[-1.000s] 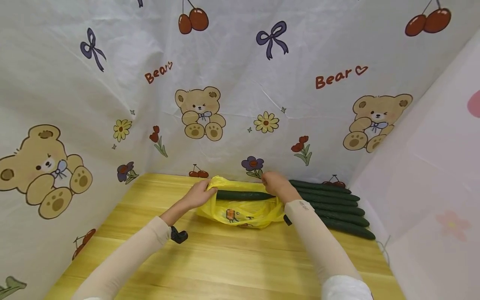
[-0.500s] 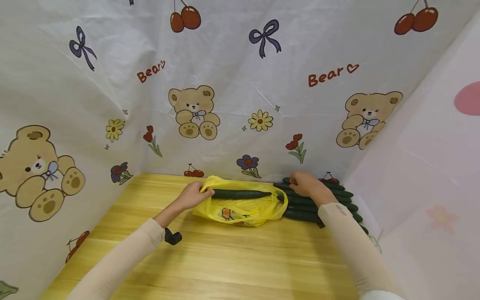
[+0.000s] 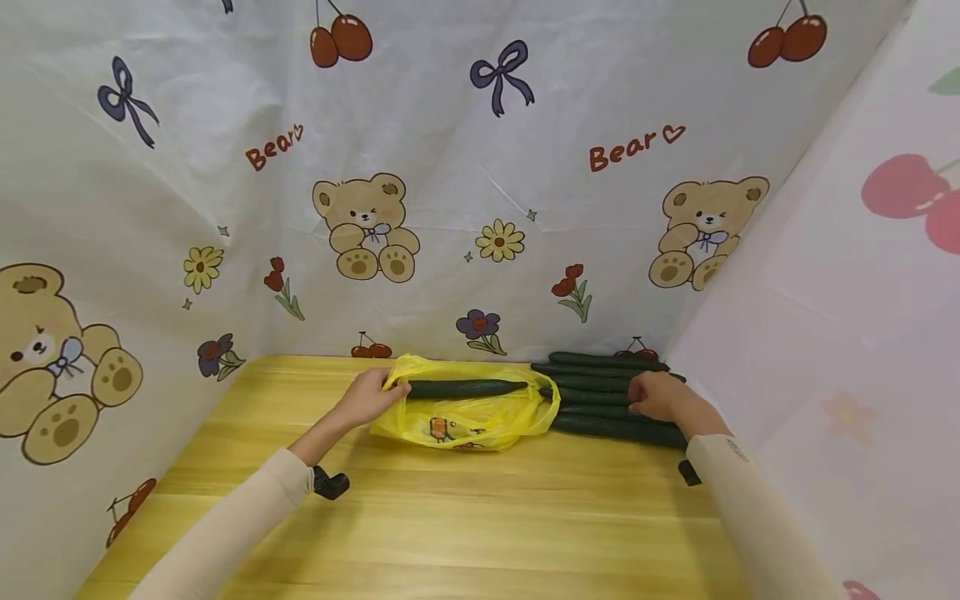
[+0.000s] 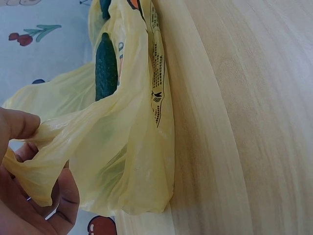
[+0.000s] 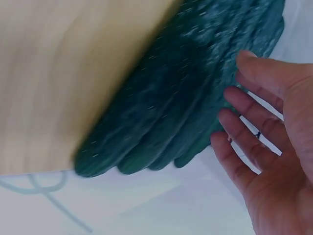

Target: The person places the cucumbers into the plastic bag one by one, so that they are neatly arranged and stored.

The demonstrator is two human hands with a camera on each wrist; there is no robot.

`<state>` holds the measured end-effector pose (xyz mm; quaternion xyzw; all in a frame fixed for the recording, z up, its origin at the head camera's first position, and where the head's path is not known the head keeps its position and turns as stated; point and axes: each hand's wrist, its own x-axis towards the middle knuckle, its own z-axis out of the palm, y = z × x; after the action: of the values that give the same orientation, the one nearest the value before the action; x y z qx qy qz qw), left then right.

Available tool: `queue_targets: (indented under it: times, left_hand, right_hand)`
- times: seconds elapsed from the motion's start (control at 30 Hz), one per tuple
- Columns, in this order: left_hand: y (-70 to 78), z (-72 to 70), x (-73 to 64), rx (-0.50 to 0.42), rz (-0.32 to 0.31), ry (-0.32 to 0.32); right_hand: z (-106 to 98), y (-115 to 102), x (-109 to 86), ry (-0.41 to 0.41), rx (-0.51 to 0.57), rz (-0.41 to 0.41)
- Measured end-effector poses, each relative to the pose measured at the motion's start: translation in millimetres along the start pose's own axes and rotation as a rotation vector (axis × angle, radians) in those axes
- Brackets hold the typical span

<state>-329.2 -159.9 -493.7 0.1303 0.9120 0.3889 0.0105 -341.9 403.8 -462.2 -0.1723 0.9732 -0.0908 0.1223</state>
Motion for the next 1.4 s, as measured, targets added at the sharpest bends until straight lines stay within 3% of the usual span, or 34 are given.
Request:
queue_targets:
  times: [0.33, 0.63, 0.83, 1.1, 1.4]
  left_hand:
    - [-1.9, -2.7, -0.8, 0.005, -0.020, -0.012]
    - [-5.2, -3.7, -8.1, 0.033, -0.037, -0.041]
    - [-5.7, -6.4, -13.2, 0.059, -0.005, -0.037]
    - [-10.2, -4.1, -10.5, -0.031, -0.007, -0.022]
    - [-9.5, -7.8, -17.4, -0.101, 0.006, -0.042]
  right_hand:
    - [13.3, 23.6, -27.6, -0.014, 0.073, -0.003]
    - [37.1, 37.0, -35.4, 0.131, 0.081, -0.071]
    - [48.5, 41.7, -36.8, 0.161, 0.083, -0.092]
    - [57.6, 46.5, -42.0, 0.212, 0.059, -0.072]
    - [65.7, 45.1, -47.6, 0.260, -0.002, -0.149]
